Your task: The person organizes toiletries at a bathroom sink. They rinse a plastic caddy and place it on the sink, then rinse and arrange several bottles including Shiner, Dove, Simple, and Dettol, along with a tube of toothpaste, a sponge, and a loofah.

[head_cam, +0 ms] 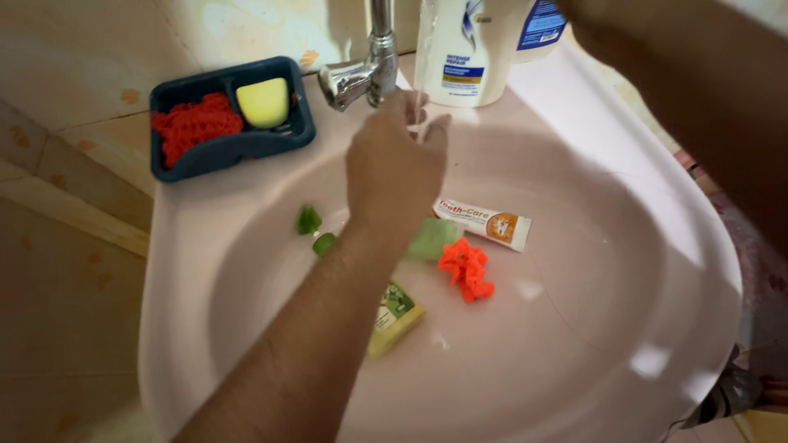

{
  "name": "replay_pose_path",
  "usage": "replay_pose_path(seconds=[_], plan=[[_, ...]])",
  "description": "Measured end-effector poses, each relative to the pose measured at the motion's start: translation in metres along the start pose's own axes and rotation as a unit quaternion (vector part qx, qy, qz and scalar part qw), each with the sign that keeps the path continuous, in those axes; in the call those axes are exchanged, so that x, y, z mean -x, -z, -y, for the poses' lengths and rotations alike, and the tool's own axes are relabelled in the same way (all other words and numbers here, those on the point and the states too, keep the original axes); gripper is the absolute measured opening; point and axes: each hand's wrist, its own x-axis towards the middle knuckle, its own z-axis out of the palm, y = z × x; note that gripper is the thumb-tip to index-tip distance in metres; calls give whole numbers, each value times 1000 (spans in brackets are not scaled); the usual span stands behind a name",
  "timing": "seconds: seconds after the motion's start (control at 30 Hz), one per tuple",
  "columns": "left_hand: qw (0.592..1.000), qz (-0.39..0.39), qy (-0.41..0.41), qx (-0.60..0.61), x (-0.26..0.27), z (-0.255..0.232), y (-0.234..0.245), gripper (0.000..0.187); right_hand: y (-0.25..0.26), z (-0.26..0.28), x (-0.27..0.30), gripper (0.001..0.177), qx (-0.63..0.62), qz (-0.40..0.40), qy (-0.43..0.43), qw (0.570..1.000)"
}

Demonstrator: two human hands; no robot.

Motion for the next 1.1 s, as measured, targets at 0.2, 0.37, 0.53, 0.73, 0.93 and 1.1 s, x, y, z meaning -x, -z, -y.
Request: replay_pose_path(seconds=[0.2, 0.37, 0.53, 0.73, 0.93, 1.1], plan=[[999, -10, 19, 44, -15, 3, 5, 34, -26, -33, -5, 65, 80, -46, -58, 994], [997, 0, 53, 58, 0, 11, 8, 31, -57, -51, 0, 81, 164, -78, -196, 964], [997, -5, 48, 52, 11, 14, 10, 26, -65, -91, -19, 75, 194, -125, -39, 972], [997, 16, 68, 35, 12, 13, 13, 26, -73, -110, -22, 72, 202, -194, 3, 960], [991, 59, 109, 39, 14, 7, 17, 25, -74, -85, -11, 80, 244, -164, -36, 955], [993, 64, 99, 31, 6, 3, 20, 24, -77, -51, -1, 81, 200, -123, -190, 953]])
